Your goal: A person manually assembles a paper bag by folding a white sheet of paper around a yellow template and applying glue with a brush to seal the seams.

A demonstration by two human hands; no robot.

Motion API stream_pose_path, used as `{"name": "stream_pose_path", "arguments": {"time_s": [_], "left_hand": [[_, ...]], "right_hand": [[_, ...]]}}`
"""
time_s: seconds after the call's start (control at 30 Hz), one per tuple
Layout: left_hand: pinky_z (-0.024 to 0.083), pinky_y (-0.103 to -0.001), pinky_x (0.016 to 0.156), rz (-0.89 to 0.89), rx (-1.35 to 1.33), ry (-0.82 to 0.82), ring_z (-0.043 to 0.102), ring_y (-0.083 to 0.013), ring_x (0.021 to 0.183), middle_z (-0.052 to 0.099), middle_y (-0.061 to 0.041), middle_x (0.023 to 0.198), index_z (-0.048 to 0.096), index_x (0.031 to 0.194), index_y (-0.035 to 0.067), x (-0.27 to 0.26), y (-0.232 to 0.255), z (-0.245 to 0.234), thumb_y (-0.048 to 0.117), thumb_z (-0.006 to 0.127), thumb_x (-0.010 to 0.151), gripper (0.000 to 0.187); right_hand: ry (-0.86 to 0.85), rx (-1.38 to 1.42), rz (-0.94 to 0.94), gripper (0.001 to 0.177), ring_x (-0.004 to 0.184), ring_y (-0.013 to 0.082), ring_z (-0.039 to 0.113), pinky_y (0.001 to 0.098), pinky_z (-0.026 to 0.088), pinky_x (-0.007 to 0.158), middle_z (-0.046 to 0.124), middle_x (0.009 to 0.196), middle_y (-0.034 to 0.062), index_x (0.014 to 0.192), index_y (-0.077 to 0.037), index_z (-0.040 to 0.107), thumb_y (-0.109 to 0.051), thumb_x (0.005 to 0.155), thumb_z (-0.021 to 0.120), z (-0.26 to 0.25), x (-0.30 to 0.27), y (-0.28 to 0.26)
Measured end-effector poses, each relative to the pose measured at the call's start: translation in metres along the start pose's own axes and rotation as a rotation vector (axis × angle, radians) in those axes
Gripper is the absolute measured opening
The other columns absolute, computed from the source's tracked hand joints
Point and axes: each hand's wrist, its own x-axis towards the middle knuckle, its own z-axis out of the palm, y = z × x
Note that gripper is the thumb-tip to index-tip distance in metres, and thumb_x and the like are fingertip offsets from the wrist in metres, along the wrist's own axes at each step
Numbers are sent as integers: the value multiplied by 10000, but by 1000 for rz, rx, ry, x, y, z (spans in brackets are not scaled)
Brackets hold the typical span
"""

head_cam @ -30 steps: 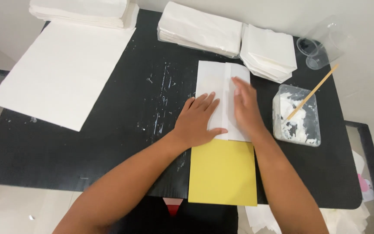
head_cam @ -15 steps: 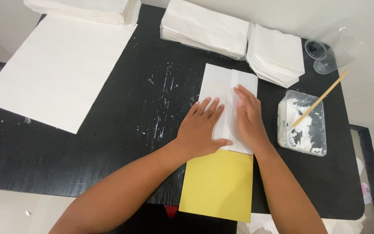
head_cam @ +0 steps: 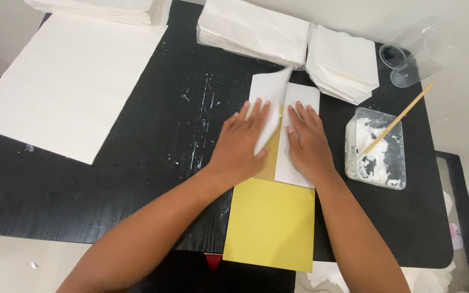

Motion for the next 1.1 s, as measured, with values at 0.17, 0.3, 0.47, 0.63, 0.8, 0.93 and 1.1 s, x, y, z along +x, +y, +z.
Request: {"name": "stream_pose_path", "arguments": {"time_s": [0.17,0.3,0.47,0.63,0.8,0.93,1.1], "left_hand": [[196,-657,1220,58,-27,104,153,-504,1555,121,-282,1706,149,1653,55,-1,2,-42,128,693,790,1023],[156,-604,1272,135,3,234,49,-404,1648,-21,-148,1758,52,1677,151,-5,-14,-57,254,765,825,1116],[304,-597,1242,176,35,464,238,-429,1640,143,-153,1744,272,1660,146,-11,-12,-67,325,709,995,815],[335,-502,1184,281,99,552,444,-343,1513,508,-119,1584,528,1478,122,-9,6,-81,245,679,1017,500],[507,-411,861,362,320,467,757,-262,953,788,-69,984,769,1183,145,6,-11,-54,382,786,805,446],[476,-433,967,309,434,21,683,-279,1164,745,-108,1186,712,1267,157,5,-18,-36,493,718,845,539],[431,-462,1080,168,412,-142,580,-310,1330,643,-163,1378,609,1403,80,-3,-28,-33,547,637,954,648]], "right_hand": [[-13,4,-1,570,1568,351,157,512,184,1257,313,1663,166,1588,-117,405,-372,1079,397,-2,-1,-2],[-60,45,19,662,1583,239,74,463,128,1249,214,1707,24,1603,-158,323,-482,1027,365,-1,2,5],[-51,30,1,656,1578,254,89,471,142,1247,226,1703,48,1600,-140,321,-448,1025,393,2,1,8],[-44,24,-16,680,1578,259,90,472,136,1248,225,1702,47,1601,-135,319,-489,1023,378,2,3,10],[-33,0,27,628,1579,321,152,525,180,1257,311,1673,135,1592,-133,395,-467,1062,435,-2,0,0],[-31,-16,33,622,1578,328,161,537,186,1255,319,1670,141,1593,-133,394,-456,1063,432,-2,0,0],[-53,-32,63,618,1580,316,154,524,182,1260,306,1677,121,1595,-151,388,-457,1060,430,-4,-1,-6]]}}
